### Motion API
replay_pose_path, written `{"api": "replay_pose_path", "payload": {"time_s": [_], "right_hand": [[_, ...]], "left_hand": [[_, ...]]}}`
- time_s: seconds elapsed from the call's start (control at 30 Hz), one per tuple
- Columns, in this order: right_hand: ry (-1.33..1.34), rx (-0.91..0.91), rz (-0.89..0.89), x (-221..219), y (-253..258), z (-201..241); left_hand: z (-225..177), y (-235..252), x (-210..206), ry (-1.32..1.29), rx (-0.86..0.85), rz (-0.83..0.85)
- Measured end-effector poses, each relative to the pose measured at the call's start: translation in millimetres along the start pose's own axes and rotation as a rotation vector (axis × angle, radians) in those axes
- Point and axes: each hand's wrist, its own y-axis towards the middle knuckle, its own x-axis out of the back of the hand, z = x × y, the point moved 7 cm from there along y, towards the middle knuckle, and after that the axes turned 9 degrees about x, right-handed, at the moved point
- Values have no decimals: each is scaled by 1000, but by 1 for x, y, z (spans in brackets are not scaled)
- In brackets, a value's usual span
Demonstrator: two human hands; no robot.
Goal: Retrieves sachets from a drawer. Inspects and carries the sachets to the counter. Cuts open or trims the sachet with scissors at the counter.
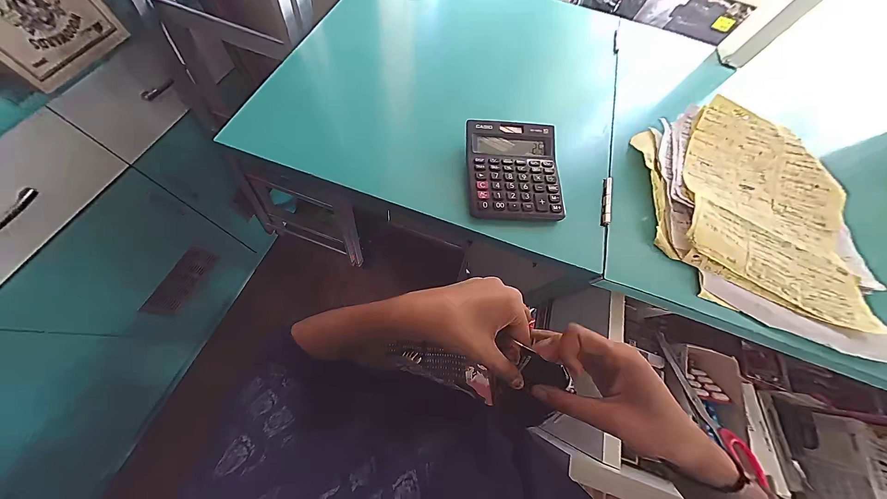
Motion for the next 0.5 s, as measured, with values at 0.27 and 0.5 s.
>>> {"api": "replay_pose_path", "payload": {"time_s": [0.27, 0.5], "right_hand": [[119, -280, 224, -13, -1, -16], [198, -216, 182, -21, 1, -4]], "left_hand": [[10, -1, -2, -215, 117, 147], [6, -6, -18, -387, 151, 226]]}}
